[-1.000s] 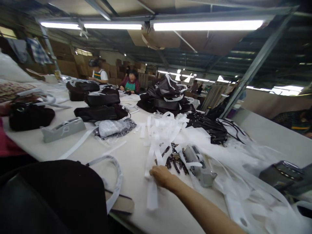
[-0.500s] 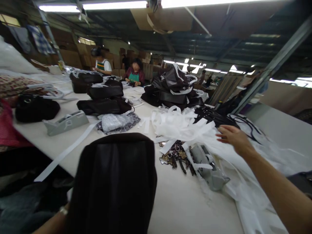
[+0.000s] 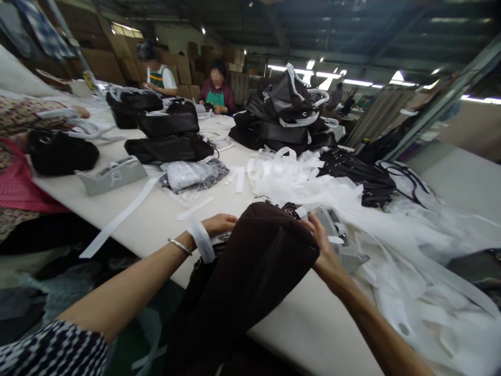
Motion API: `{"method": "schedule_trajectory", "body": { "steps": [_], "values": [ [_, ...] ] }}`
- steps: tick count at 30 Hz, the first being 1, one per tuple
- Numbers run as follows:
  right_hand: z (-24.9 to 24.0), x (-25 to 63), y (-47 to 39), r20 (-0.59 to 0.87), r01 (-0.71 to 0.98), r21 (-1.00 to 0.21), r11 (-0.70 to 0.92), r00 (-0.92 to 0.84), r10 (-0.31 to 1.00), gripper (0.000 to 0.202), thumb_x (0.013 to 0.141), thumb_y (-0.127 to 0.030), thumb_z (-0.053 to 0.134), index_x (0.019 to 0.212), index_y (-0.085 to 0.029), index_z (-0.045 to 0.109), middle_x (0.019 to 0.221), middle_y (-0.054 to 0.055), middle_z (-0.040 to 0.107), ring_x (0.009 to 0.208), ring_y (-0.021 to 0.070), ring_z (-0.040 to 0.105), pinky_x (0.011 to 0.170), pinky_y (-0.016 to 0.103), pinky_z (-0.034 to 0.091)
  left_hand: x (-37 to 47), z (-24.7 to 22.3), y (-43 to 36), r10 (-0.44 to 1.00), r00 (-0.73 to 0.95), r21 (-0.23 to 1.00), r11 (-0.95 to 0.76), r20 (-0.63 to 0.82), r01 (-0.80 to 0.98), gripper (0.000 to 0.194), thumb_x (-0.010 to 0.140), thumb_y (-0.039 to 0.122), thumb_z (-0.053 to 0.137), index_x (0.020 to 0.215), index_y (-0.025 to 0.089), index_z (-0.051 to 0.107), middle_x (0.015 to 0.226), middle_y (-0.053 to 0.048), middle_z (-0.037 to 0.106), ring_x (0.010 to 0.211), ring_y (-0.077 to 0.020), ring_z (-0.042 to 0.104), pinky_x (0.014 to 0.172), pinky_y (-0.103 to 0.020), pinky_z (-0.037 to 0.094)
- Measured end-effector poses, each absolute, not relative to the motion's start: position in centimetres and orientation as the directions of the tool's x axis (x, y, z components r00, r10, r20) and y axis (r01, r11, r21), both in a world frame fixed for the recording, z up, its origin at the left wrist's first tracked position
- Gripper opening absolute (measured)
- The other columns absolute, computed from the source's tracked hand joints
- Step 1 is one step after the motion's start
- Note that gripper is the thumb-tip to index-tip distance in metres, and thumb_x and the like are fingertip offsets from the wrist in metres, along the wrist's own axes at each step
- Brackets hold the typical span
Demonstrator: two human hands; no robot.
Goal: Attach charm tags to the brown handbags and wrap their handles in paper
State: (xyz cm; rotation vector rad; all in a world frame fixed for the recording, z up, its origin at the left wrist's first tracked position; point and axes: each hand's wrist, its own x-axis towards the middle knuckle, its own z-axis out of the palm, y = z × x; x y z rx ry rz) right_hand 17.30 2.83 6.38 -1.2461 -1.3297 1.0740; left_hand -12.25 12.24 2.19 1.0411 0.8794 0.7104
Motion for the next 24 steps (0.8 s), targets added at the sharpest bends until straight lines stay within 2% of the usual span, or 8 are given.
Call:
{"method": "schedule_trajectory", "body": {
  "steps": [2, 5, 8, 11, 14, 18, 22, 24],
  "values": [
    [7.7, 18.5, 3.2, 0.168, 0.163, -0.973, 0.164, 0.009, 0.986, 0.099, 0.060, -0.025, 0.086, 0.145, -0.036, 0.036, 0.154, 0.008, 0.039, 0.132, 0.0264, 0.050, 0.107, 0.050, 0.044, -12.0, 3.0, 12.4, 0.816, 0.484, 0.944, 0.321, -0.317, 0.076, 0.026, 0.058, 0.030, 0.082, 0.077, 0.014, 0.074, 0.068, -0.002, 0.071, 0.063, -0.0173, 0.061, 0.062, -0.027, 0.047],
    [10.4, 19.8, 3.2, 0.127, 0.159, -0.980, 0.119, 0.042, 0.991, 0.047, 0.069, -0.024, 0.078, 0.116, -0.023, 0.068, 0.128, 0.008, 0.065, 0.122, 0.0259, 0.058, 0.103, 0.044, 0.049, -11.6, 4.4, 11.8, 0.836, 0.456, 0.933, 0.167, -0.305, 0.317, 0.026, 0.065, 0.037, 0.076, 0.078, 0.014, 0.074, 0.066, 0.000, 0.069, 0.062, -0.0157, 0.058, 0.061, -0.025, 0.042],
    [12.9, 19.9, 2.5, 0.104, 0.084, -0.993, 0.088, 0.207, 0.973, 0.021, 0.071, -0.024, 0.076, 0.092, -0.019, 0.075, 0.106, 0.009, 0.074, 0.111, 0.0259, 0.064, 0.096, 0.041, 0.054, -10.9, 6.1, 10.2, 0.872, 0.444, 0.898, -0.011, -0.207, 0.440, 0.030, 0.075, 0.044, 0.066, 0.079, 0.015, 0.074, 0.067, -0.001, 0.068, 0.064, -0.0161, 0.057, 0.061, -0.025, 0.040],
    [14.6, 18.9, 1.2, 0.082, 0.089, -0.994, 0.069, 0.158, 0.984, 0.024, 0.070, -0.024, 0.079, 0.093, -0.021, 0.075, 0.103, 0.006, 0.075, 0.105, 0.0254, 0.067, 0.091, 0.040, 0.057, -9.7, 8.1, 7.9, 0.874, 0.480, 0.883, -0.166, -0.075, 0.439, 0.030, 0.080, 0.042, 0.061, 0.083, 0.016, 0.075, 0.073, -0.002, 0.070, 0.069, -0.0178, 0.059, 0.065, -0.026, 0.042],
    [14.8, 17.6, -0.4, 0.016, 0.301, -0.953, 0.039, -0.078, 0.997, 0.025, 0.066, -0.026, 0.082, 0.090, -0.021, 0.076, 0.091, 0.005, 0.076, 0.089, 0.0237, 0.070, 0.082, 0.037, 0.059, -8.6, 9.6, 5.8, 0.859, 0.508, 0.882, -0.287, 0.064, 0.374, 0.025, 0.082, 0.035, 0.060, 0.089, 0.016, 0.075, 0.085, -0.004, 0.073, 0.075, -0.0184, 0.062, 0.071, -0.027, 0.044],
    [12.6, 15.8, -1.6, -0.025, 0.484, -0.869, 0.106, -0.257, 0.966, 0.026, 0.074, -0.032, 0.075, 0.098, -0.022, 0.075, 0.094, 0.004, 0.076, 0.086, 0.0216, 0.071, 0.081, 0.037, 0.058, -8.5, 9.6, 3.6, 0.856, 0.501, 0.932, -0.276, 0.127, 0.236, 0.030, 0.085, 0.037, 0.059, 0.101, 0.014, 0.072, 0.091, -0.006, 0.073, 0.075, -0.0181, 0.063, 0.072, -0.028, 0.047],
    [9.1, 12.8, -0.3, -0.033, 0.439, -0.885, 0.156, -0.392, 0.919, 0.050, 0.067, -0.028, 0.077, 0.116, -0.021, 0.067, 0.105, 0.004, 0.072, 0.092, 0.0208, 0.068, 0.083, 0.036, 0.055, -8.4, 8.5, 1.8, 0.828, 0.552, 0.967, -0.213, 0.102, 0.141, 0.033, 0.086, 0.038, 0.059, 0.104, 0.014, 0.070, 0.090, -0.008, 0.073, 0.077, -0.0200, 0.065, 0.072, -0.029, 0.049],
    [7.6, 11.3, 0.8, -0.013, 0.472, -0.852, 0.226, -0.451, 0.892, 0.045, 0.065, -0.023, 0.074, 0.110, -0.019, 0.068, 0.099, 0.002, 0.071, 0.089, 0.0195, 0.066, 0.081, 0.033, 0.053, -8.3, 8.3, 1.0, 0.822, 0.553, 0.959, -0.248, 0.134, 0.136, 0.028, 0.084, 0.035, 0.061, 0.099, 0.015, 0.071, 0.099, -0.008, 0.072, 0.086, -0.0216, 0.066, 0.077, -0.030, 0.049]
  ]
}}
